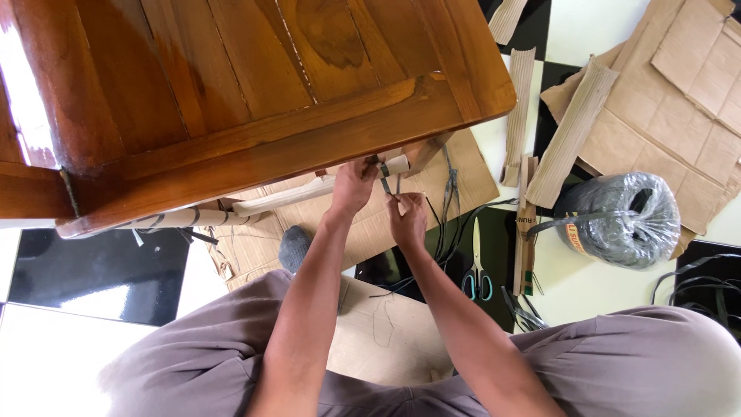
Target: Wrapping the legs of a wooden chair with protective material and securing them with ties.
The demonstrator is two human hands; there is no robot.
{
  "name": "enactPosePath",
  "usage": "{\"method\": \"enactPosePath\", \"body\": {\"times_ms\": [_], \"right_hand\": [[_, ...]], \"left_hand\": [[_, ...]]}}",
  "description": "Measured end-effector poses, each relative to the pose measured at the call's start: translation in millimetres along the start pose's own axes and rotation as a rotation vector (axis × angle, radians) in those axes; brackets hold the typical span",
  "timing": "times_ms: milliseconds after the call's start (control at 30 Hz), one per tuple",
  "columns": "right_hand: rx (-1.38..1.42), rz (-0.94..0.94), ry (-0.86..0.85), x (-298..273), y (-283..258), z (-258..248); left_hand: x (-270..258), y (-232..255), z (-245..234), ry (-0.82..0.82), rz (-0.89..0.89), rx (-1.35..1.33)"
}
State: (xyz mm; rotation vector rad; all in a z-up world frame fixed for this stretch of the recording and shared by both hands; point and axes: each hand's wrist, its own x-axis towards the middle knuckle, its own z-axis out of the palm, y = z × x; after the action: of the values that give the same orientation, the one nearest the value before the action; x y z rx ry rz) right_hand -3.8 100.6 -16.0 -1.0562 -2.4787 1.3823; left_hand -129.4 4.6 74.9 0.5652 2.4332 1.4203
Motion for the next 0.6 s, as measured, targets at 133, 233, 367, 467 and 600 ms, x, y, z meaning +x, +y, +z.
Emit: {"method": "enactPosePath", "body": {"times_ms": [133, 233, 367, 467, 600], "right_hand": [[-0.001, -0.092, 0.129, -22.6, -29.5, -20.9], [0.074, 0.015, 0.043, -29.5, -45.2, -37.9], [0.345, 0.002, 0.025, -35.2, -63.9, -53.1], [0.572, -0.025, -0.006, -35.2, -62.5, -47.9], [0.691, -0.026, -0.076, -37.4, -78.5, -57.6]], "left_hand": [[4.9, -20.3, 13.5, 0.067, -0.095, -0.054], [4.9, -23.2, 14.3, 0.06, -0.164, -0.176], [7.0, -21.7, 13.5, 0.042, -0.176, -0.268], [7.0, -30.2, 18.2, 0.021, -0.173, -0.33], [1.6, -6.7, 9.1, 0.012, -0.218, -0.248]]}}
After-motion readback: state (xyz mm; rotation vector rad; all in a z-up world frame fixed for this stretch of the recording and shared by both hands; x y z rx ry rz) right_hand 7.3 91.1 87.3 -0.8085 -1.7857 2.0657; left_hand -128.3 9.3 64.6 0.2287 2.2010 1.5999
